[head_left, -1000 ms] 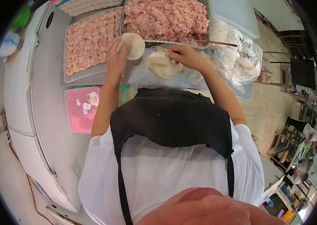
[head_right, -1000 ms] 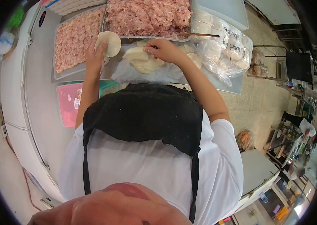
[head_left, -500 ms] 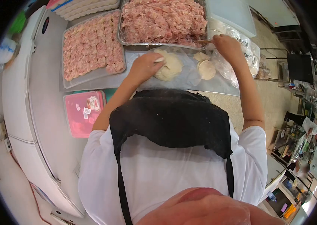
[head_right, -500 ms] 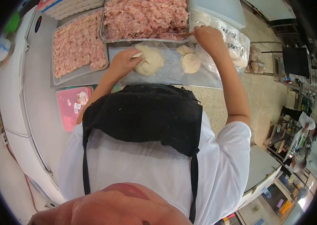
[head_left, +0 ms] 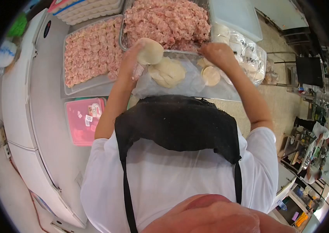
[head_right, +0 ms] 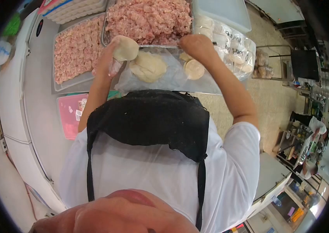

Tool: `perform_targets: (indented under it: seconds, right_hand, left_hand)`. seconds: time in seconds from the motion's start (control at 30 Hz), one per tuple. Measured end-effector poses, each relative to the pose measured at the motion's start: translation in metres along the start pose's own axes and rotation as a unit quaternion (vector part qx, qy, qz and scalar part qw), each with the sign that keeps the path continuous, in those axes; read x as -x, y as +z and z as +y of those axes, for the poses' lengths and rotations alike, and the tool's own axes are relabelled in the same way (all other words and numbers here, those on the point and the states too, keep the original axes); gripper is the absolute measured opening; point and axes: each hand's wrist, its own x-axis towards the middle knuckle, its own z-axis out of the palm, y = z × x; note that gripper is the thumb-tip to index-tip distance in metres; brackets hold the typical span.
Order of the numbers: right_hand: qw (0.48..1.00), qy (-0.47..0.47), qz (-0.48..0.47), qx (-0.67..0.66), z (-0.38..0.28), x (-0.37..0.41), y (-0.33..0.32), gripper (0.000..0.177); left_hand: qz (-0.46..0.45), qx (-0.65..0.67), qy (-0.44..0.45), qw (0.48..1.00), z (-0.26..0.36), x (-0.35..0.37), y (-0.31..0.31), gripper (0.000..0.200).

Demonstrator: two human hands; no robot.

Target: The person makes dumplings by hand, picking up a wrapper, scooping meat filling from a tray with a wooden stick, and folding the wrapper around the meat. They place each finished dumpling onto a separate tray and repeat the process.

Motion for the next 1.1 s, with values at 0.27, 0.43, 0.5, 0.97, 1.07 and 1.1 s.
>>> perform_targets:
  seconds: [0.27,0.43,0.5,0.97,1.07,1.1]
  right_hand:
    - [0.905,0.131,0.085,-0.396,-0.011,0.009,0.0,0.028]
    - [0.746,0.197,0.113,-0.626,-0.023,-0.01,-0.023,0.028]
    - [0.791,0.172,0.153,-0.567,-0.025,-0.022,0.001,0.03]
    - [0.979,0.076,0.121,-0.146,-0.037,-0.003,-0.045,0.021]
    - [0.986,0.076,0.1,-0.105,-0.053,0.009,-0.1,0.013]
    - [0.984,0.064,0.114,-0.12,-0.055,0.006,-0.092,0.012]
  left_hand:
    - [0.054,0.094,0.064,0.992,0.007,-0.012,0.028,0.033]
    - [0.027,0.149,0.005,0.988,-0.002,-0.036,0.084,0.033]
    - [-0.037,0.184,0.04,0.981,0.005,-0.037,0.103,0.043]
    - [0.027,0.212,0.042,0.976,0.029,-0.039,0.099,0.064]
    - [-0.102,0.284,-0.017,0.953,0.026,-0.059,0.068,0.058]
    - [-0.263,0.353,-0.042,0.897,0.01,-0.091,0.038,0.055]
